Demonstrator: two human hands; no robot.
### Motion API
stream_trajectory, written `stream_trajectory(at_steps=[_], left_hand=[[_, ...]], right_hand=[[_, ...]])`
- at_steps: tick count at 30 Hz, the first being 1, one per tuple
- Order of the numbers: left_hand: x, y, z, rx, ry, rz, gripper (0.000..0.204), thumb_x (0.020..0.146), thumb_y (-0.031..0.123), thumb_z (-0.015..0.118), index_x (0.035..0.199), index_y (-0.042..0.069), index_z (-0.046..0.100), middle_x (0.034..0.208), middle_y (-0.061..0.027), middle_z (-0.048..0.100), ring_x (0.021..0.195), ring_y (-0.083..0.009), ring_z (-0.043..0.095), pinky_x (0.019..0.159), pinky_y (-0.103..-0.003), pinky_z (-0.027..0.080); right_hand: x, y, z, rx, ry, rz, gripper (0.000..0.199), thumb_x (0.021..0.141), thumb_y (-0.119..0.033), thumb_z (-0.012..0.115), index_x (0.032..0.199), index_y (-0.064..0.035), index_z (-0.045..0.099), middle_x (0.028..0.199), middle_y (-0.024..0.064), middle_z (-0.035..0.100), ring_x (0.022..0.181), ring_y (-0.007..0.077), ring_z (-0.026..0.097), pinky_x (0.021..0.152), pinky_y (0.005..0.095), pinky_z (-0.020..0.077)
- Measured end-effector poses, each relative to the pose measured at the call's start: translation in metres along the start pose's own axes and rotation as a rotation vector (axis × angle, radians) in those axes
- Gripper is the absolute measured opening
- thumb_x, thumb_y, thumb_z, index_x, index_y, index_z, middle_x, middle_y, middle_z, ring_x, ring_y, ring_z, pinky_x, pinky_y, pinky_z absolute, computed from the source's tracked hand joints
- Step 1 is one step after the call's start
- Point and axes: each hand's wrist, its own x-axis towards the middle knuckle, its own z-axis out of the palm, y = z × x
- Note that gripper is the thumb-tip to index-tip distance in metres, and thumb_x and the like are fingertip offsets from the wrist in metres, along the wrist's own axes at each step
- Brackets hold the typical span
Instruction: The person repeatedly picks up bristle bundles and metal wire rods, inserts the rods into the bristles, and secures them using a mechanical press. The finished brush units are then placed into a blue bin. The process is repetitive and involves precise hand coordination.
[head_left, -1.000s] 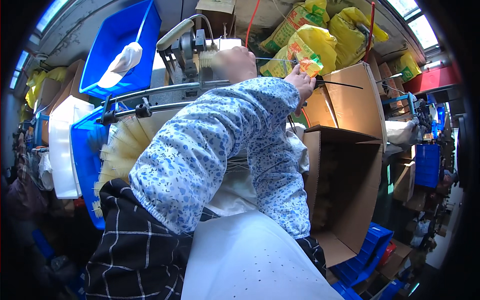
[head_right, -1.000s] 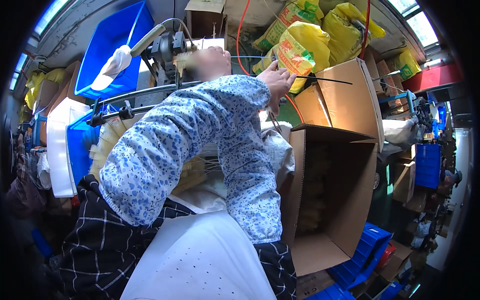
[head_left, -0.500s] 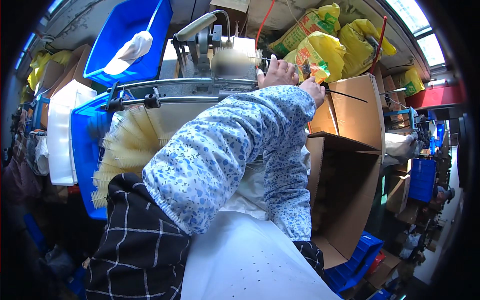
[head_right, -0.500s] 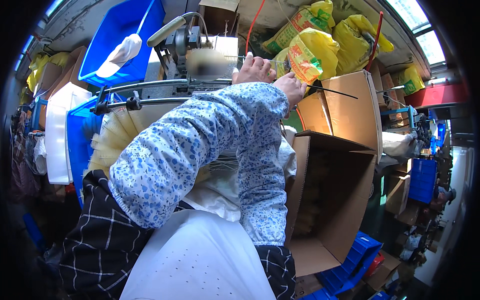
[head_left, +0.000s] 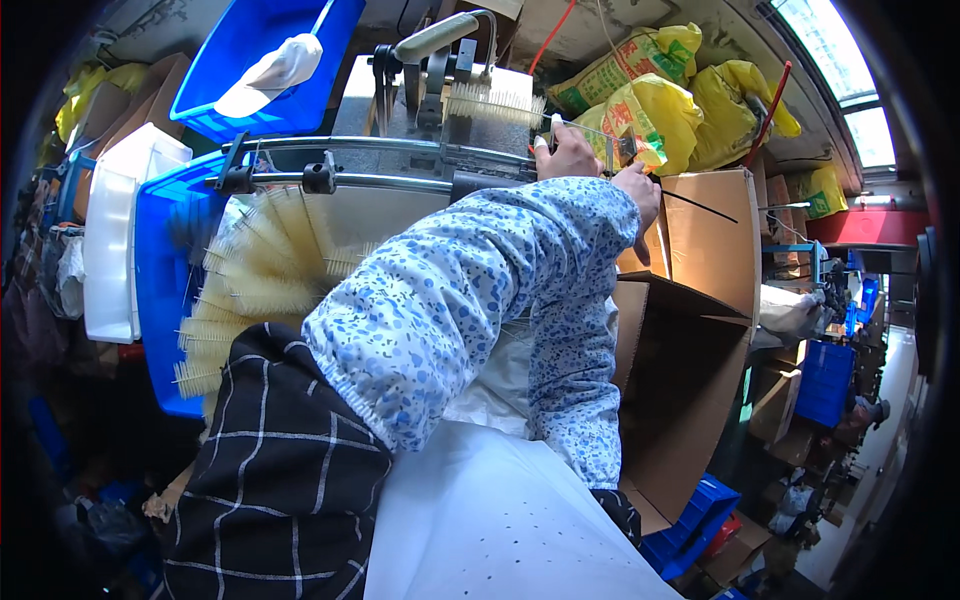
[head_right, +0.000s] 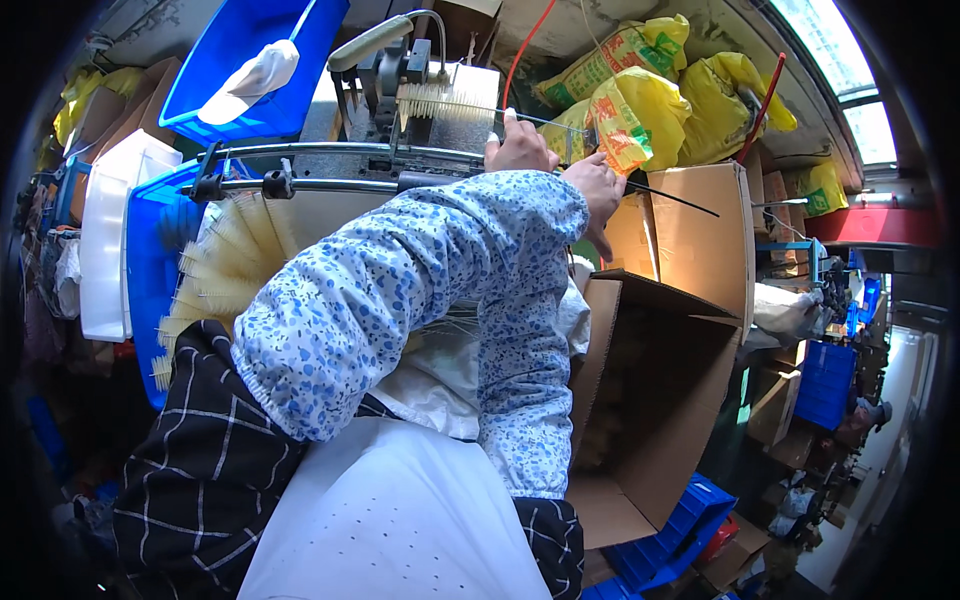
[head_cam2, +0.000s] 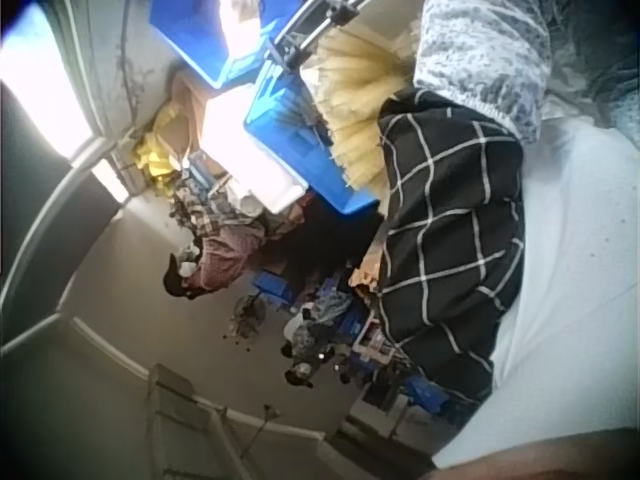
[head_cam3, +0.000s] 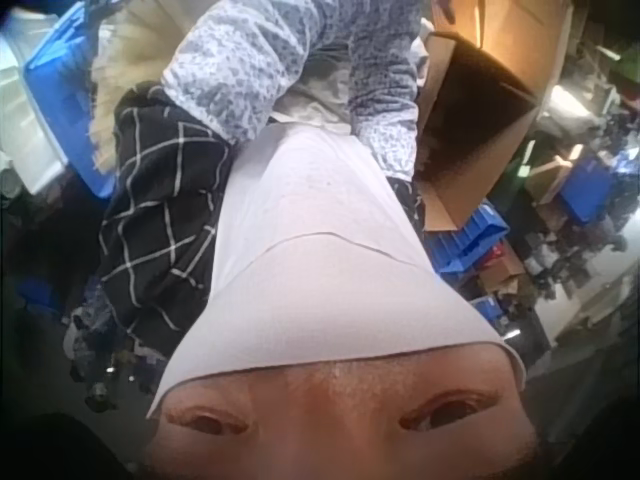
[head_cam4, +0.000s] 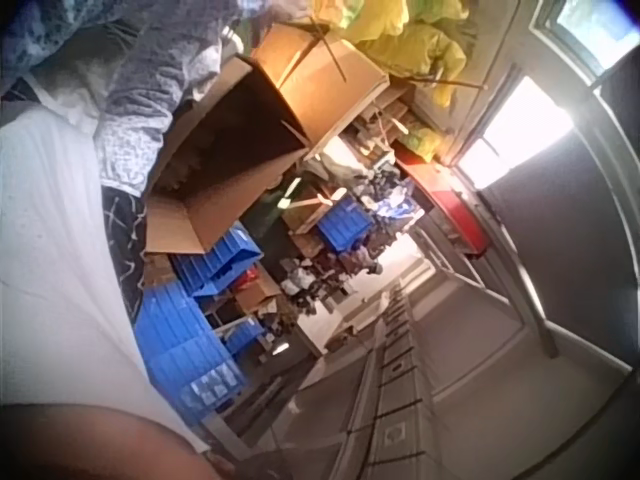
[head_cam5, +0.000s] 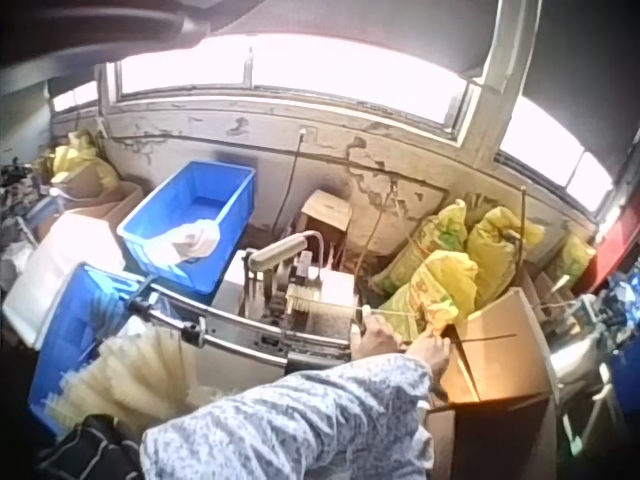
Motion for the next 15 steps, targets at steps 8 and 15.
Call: stream_trajectory(at_steps=[8, 15], left_hand=[[-0.018, -0.008, -0.012, -0.102, 0.052, 0.007, 0.094, 0.058, 0.076, 0.055, 0.097, -0.01, 0.052, 0.085, -0.0142, 0.061, 0.088, -0.023, 0.058, 0.093, -0.031, 0.031], [-0.03, -0.012, -0.02, -0.112, 0.019, -0.003, 0.095, 0.063, 0.075, 0.05, 0.105, -0.01, 0.05, 0.091, -0.0157, 0.061, 0.094, -0.0235, 0.056, 0.094, -0.032, 0.03]], right_hand=[[-0.002, -0.018, 0.001, 0.04, -0.015, -0.009, 0.038, 0.075, -0.019, 0.063, 0.111, -0.0081, 0.056, 0.108, 0.0069, 0.057, 0.102, 0.0212, 0.054, 0.087, 0.0386, 0.0378], [-0.003, -0.027, 0.001, 0.017, -0.002, -0.036, 0.038, 0.076, -0.02, 0.06, 0.113, -0.0096, 0.055, 0.106, 0.0082, 0.058, 0.098, 0.0248, 0.056, 0.084, 0.0406, 0.0435]])
